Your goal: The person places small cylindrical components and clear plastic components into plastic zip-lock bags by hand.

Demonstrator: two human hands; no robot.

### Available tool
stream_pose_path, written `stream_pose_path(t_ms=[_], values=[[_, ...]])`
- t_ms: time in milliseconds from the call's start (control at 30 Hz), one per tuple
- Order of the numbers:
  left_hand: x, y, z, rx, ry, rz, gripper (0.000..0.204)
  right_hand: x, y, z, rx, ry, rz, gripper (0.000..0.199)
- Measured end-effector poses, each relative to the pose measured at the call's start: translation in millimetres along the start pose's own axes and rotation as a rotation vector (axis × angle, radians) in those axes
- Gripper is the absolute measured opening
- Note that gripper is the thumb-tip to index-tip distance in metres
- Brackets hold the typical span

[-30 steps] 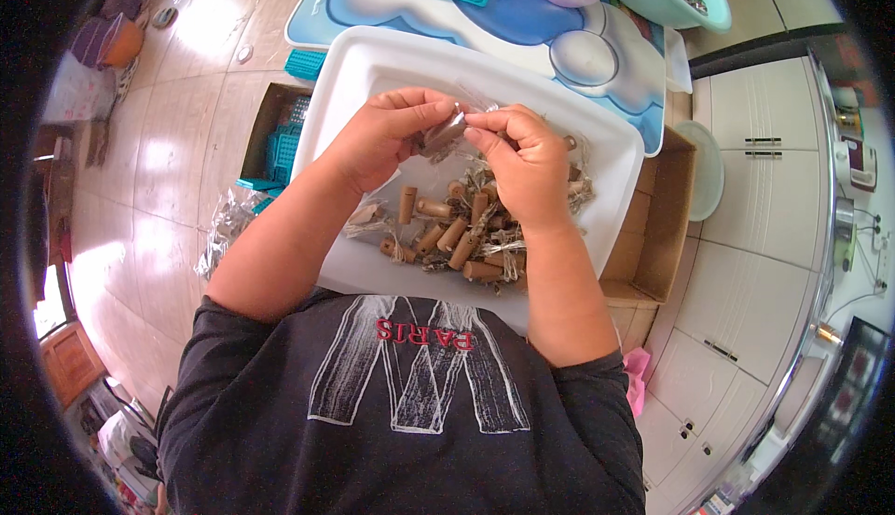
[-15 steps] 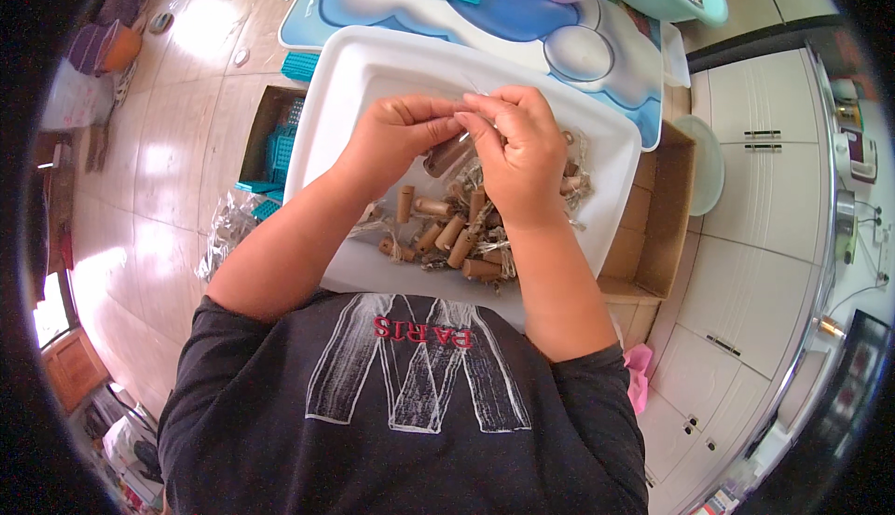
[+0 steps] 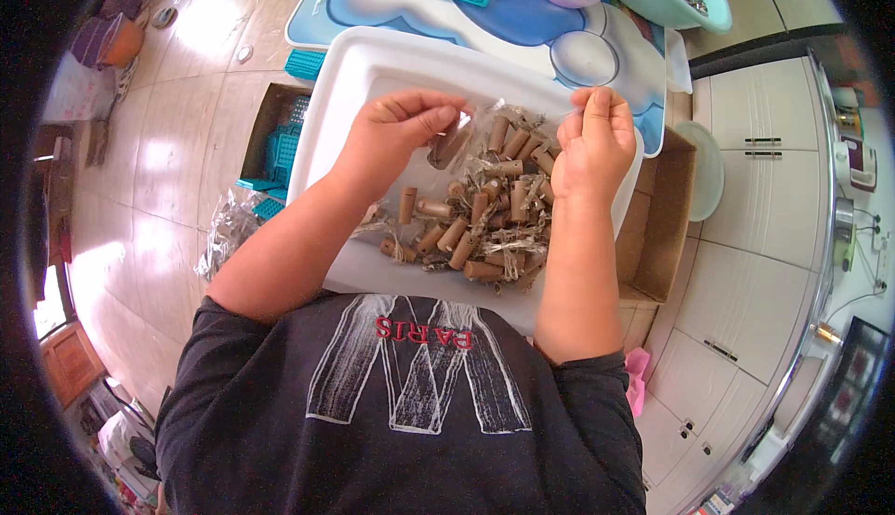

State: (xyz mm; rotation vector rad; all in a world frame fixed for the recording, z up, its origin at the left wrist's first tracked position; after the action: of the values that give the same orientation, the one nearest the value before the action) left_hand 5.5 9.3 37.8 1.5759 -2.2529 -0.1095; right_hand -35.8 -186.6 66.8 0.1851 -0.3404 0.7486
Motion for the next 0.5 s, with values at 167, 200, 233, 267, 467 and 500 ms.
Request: stream_pose_path(t_ms=[167,200,233,267,467,500], values=[[-7.4,-2.1,-10.9,0.046,0.052,-0.070,0.016,7.2,18.6,-15.3,0.251,0.185,0.251,0.017],[-8.0,-2.4,-10.4,0.055,0.058,-0.077,0.015,8.9,22.5,-16.3,0.251,0.186,0.251,0.017],[-8.5,-2.6,-10.2,0.065,0.064,-0.084,0.013,12.5,27.2,-18.3,0.246,0.265,0.308,0.018],[-7.9,-2.7,-10.1,0.064,0.065,-0.082,0.013,15.8,30.7,-20.0,0.240,0.344,0.363,0.018],[-3.4,-0.3,-11.7,0.124,-0.034,-0.043,0.012,19.7,35.2,-27.2,0.196,0.325,0.383,0.012],[-4.0,-0.7,-10.9,0.127,-0.055,-0.048,0.012,18.7,34.6,-28.0,0.195,0.319,0.388,0.010]])
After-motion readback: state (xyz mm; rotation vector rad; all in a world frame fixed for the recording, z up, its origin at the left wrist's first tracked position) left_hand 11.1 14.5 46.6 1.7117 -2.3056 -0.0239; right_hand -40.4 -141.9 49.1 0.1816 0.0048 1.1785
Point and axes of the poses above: each hand's wrist, its own y-axis away from the middle knuckle, its own x-axis out of the palm, z = x × y, the point moved 4 cm from there along -y, towards the middle knuckle, and after that the axes turned 8 degrees about -z, right-handed, at the moved point
